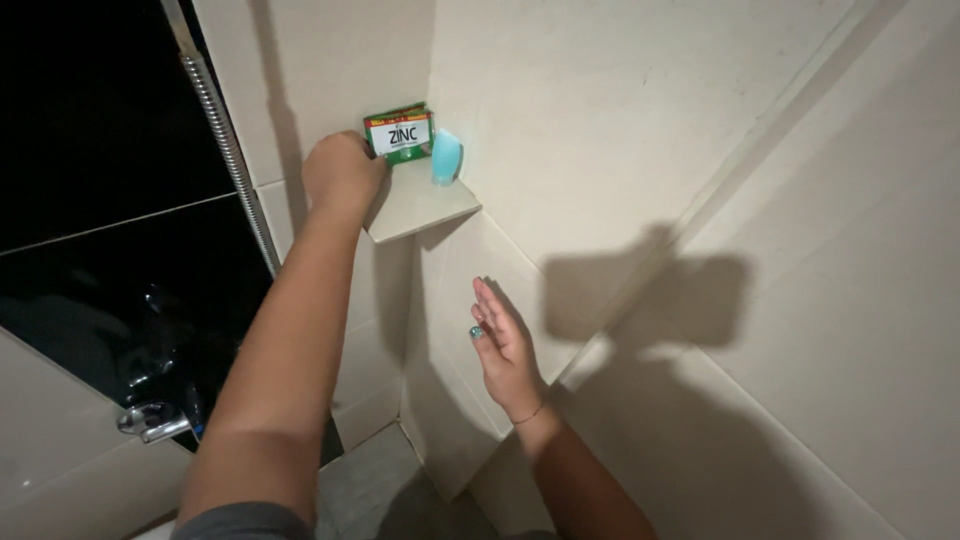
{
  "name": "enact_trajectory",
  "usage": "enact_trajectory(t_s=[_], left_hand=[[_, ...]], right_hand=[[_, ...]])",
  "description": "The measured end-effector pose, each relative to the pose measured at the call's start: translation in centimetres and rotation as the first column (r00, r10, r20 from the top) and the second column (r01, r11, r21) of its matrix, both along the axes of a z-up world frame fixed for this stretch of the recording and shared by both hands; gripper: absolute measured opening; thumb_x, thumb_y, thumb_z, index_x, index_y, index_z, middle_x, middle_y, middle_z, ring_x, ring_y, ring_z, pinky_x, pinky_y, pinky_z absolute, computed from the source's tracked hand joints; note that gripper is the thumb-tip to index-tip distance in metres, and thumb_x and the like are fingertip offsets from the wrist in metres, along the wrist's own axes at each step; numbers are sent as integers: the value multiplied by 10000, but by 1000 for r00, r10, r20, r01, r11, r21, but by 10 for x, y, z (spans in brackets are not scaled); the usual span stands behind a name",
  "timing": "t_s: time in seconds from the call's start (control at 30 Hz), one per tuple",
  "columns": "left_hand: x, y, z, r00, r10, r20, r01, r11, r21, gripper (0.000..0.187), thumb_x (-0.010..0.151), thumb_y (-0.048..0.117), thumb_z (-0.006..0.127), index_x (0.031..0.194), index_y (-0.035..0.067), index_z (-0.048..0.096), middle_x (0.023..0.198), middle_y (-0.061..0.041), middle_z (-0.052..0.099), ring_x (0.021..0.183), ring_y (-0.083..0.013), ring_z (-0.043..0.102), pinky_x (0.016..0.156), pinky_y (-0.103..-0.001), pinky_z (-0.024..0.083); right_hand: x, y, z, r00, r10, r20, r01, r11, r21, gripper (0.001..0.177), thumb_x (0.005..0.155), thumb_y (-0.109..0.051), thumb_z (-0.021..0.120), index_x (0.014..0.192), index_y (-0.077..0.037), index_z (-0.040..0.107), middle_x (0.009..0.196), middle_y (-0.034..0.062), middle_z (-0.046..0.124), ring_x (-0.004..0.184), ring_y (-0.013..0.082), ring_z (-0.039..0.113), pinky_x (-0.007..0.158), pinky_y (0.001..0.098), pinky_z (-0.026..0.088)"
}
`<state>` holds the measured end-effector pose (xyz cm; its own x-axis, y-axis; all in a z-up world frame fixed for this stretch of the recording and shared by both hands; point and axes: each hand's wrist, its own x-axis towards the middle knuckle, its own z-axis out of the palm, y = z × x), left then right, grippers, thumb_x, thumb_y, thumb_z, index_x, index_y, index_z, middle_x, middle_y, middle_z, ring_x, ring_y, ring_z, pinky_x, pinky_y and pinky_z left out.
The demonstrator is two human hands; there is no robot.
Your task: Moving various toiletries including toothbrushes, toothpaste, and soap packets from a table to a bathroom shelf.
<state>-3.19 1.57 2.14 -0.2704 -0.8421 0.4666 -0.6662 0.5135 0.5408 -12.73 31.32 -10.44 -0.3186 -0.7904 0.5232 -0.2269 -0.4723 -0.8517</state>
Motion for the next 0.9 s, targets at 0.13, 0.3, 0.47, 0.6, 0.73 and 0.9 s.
enact_trajectory(t_s=[0.13, 0.3, 0.47, 0.6, 0.73, 0.9], left_hand=[[-7, -9, -11, 999, 20, -31, -20, 1000, -6, 222, 782, 287, 815, 913, 108, 796, 929, -156, 744, 901, -363, 701, 787, -478, 552], [-3, -1, 1, 1000, 2, -14, -3, 1000, -29, 299, 770, 344, 859, 905, 87, 788, 910, -167, 738, 884, -374, 696, 778, -478, 550], [7, 7, 5, 992, -47, -117, 42, 998, -46, 346, 756, 330, 887, 930, 61, 756, 911, -173, 736, 877, -370, 700, 786, -472, 549], [8, 3, -1, 977, -35, -210, 28, 999, -34, 345, 771, 315, 889, 955, 68, 733, 908, -159, 742, 869, -359, 702, 775, -472, 546], [11, 5, 1, 975, -50, -215, 47, 999, -20, 349, 764, 306, 887, 964, 69, 728, 910, -152, 742, 863, -345, 706, 771, -463, 551], [11, 6, 2, 989, -74, -126, 73, 997, -15, 344, 736, 311, 883, 953, 78, 756, 913, -146, 744, 868, -339, 704, 769, -463, 553]], right_hand=[[-2, 1, -6, 999, 21, 25, -21, 1000, -11, 601, 1031, 17, 484, 1597, 20, 281, 1678, 191, 327, 1569, 307, 309, 1275, 443, 287], [-1, 1, -5, 1000, -13, -10, 13, 1000, -18, 605, 1031, -27, 491, 1600, 24, 294, 1677, 197, 334, 1571, 308, 316, 1280, 448, 297], [0, 1, -7, 1000, -6, 17, 6, 999, -34, 602, 1039, -21, 495, 1600, 28, 280, 1680, 197, 325, 1571, 310, 310, 1276, 447, 290], [1, 3, -8, 1000, -14, -4, 13, 999, -31, 595, 1045, -17, 498, 1598, 32, 284, 1681, 203, 325, 1572, 314, 317, 1278, 456, 302], [2, 1, -9, 1000, 0, 31, 1, 1000, -28, 605, 1033, -19, 490, 1595, 34, 274, 1679, 203, 313, 1573, 313, 298, 1277, 457, 280], [5, 1, -9, 1000, -27, 6, 27, 999, -18, 610, 1036, -26, 492, 1600, 34, 267, 1682, 202, 314, 1571, 315, 304, 1281, 454, 287]])
